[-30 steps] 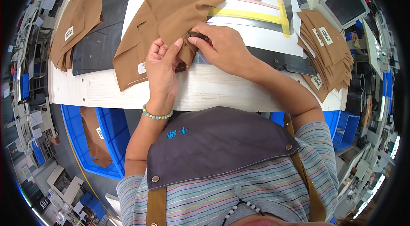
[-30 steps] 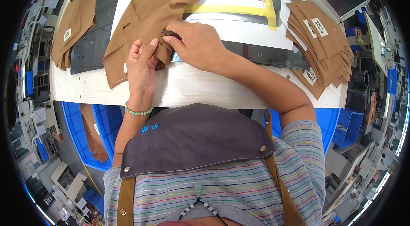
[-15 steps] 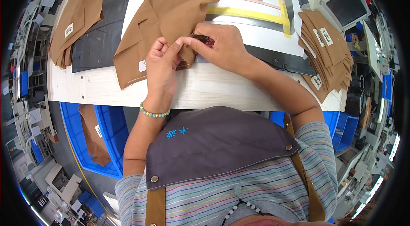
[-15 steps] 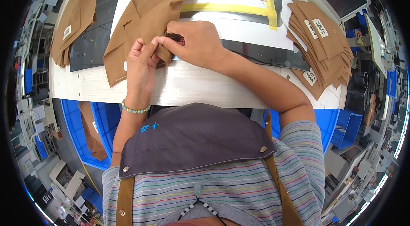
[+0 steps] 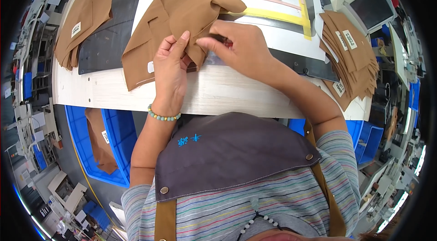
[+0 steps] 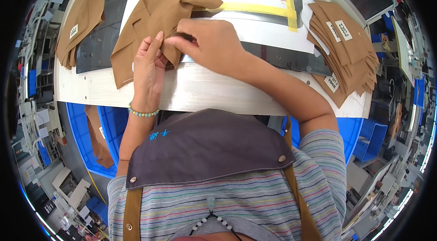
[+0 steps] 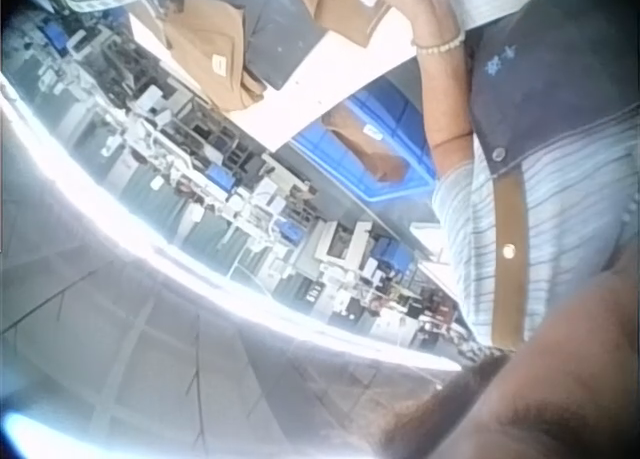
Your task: Preparing leather bag components by trimming threads and positioning them into an industrial sewing machine frame.
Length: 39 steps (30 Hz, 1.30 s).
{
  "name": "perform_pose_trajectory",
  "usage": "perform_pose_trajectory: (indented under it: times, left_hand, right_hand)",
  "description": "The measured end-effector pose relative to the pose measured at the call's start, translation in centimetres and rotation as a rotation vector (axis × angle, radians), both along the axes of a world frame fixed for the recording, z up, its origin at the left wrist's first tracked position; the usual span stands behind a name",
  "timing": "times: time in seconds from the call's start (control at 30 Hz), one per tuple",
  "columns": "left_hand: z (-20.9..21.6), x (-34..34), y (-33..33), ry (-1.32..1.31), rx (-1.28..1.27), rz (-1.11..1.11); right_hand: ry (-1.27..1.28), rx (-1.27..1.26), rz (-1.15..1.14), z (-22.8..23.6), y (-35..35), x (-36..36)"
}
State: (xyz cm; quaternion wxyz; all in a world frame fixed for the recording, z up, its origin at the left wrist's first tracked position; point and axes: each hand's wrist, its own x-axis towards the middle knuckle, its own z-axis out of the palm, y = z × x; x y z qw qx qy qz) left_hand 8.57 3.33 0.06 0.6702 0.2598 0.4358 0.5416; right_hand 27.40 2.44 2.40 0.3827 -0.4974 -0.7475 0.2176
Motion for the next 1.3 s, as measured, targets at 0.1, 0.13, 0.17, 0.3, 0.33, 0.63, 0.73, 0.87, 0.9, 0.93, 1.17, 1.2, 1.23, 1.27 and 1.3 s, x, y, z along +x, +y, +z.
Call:
perform_pose_trajectory:
  times: [0.1, 0.13, 0.17, 0.3, 0.33, 0.63, 0.73, 0.87, 0.9, 0.93, 1.17, 1.2, 1.23, 1.27, 1.3]
  left_hand:
    - [-0.2, -0.2, 0.1, 0.006, 0.013, -0.012]
    - [-0.3, -0.3, 0.1, 0.005, 0.020, -0.027]
    - [-0.3, -0.3, 0.1, 0.005, 0.020, -0.028]
    - [-0.3, -0.4, 0.0, 0.004, 0.041, -0.059]
    - [-0.4, -0.5, 0.0, 0.007, 0.050, -0.077]
    - [-0.8, -0.5, -0.1, 0.009, 0.063, -0.092]
    - [-0.9, -0.5, -0.1, 0.015, 0.066, -0.088]
    - [-0.7, -0.3, -0.4, 0.014, 0.075, -0.075]
    - [-0.8, -0.3, -0.3, 0.031, 0.080, -0.072]
    - [-0.9, -0.2, -0.3, 0.048, 0.085, -0.070]
    - [-1.0, 0.2, -0.6, 0.061, 0.125, -0.054]
    - [-0.9, 0.3, -0.6, 0.070, 0.125, -0.050]
    - [-0.9, 0.3, -0.6, 0.079, 0.125, -0.046]
    - [-0.8, 0.4, -0.7, 0.079, 0.125, -0.047]
    - [-0.7, 0.4, -0.7, 0.082, 0.120, -0.042]
  right_hand:
    - [-0.061, -0.011, -0.026, -1.7, 0.9, 0.3]
    - [-0.062, -0.011, -0.028, -1.7, 0.8, 0.3]
    - [-0.038, -0.007, -0.019, -1.6, 0.6, 0.1]
    - [-0.013, -0.035, -0.015, -1.6, 0.4, -0.1]
    - [-0.013, -0.035, -0.015, -1.5, 0.4, -0.1]
    - [-0.011, -0.038, -0.009, -1.6, 0.3, -0.1]
    - [-0.037, 0.002, -0.021, -1.6, 0.3, -0.2]
    - [-0.082, 0.035, -0.032, -1.3, 0.2, -0.2]
    - [-0.090, 0.033, -0.032, -1.2, 0.2, -0.2]
    - [-0.090, 0.032, -0.033, -1.2, 0.2, -0.2]
    - [-0.123, 0.006, -0.026, -1.3, 0.3, -0.1]
    - [-0.130, -0.008, -0.020, -1.3, 0.3, -0.1]
    - [-0.130, -0.008, -0.020, -1.3, 0.2, -0.1]
    - [-0.122, -0.013, -0.021, -1.3, 0.2, -0.1]
    - [-0.113, -0.018, -0.021, -1.3, 0.2, -0.1]
